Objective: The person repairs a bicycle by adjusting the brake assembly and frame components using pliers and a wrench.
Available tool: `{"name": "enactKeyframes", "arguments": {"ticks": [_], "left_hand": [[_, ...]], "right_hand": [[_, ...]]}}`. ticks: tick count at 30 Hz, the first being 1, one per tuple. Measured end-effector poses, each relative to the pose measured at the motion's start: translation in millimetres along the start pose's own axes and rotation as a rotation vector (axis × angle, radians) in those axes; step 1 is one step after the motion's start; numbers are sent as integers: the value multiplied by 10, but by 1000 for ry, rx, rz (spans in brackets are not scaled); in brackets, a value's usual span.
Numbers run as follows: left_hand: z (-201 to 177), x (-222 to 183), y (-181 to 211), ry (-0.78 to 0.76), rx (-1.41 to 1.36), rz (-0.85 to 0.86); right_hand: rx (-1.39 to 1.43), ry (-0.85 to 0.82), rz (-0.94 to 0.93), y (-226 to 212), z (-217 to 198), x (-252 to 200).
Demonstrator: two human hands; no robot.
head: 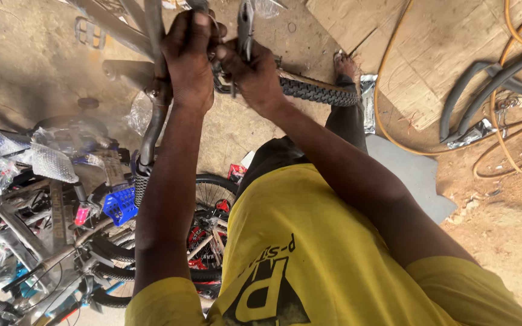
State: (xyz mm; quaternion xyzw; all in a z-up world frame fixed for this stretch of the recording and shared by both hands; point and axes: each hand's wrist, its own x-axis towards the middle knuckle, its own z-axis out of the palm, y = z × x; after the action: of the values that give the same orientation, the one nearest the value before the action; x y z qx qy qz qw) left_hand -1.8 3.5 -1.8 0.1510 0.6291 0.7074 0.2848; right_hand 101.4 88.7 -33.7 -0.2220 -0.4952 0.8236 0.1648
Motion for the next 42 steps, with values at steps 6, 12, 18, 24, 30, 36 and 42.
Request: {"name": "enactKeyframes", "arguments": {"ticks": [6,12,18,24,30,36,42], "left_hand": [[34,-41,-205,-107,-27,113],[54,-164,-249,52,-43,237],[152,-214,-164,212,713,479],[127,-316,12,156,1048,725],[124,-49,82,172,687,522],[58,56,-54,236,743,469],[-17,52,-142,231,695,433]], "right_hand": [[40,92,324,-235,-615,-51],[14,-67,39,-362,-666,30],[146,-59,-54,-243,-280,245],[120,-155,-108,-213,-74,299],[198,-130,48,-231,-58,339],[349,-116,195,26,-72,481],[425,-85,280,233,-94,478]]}}
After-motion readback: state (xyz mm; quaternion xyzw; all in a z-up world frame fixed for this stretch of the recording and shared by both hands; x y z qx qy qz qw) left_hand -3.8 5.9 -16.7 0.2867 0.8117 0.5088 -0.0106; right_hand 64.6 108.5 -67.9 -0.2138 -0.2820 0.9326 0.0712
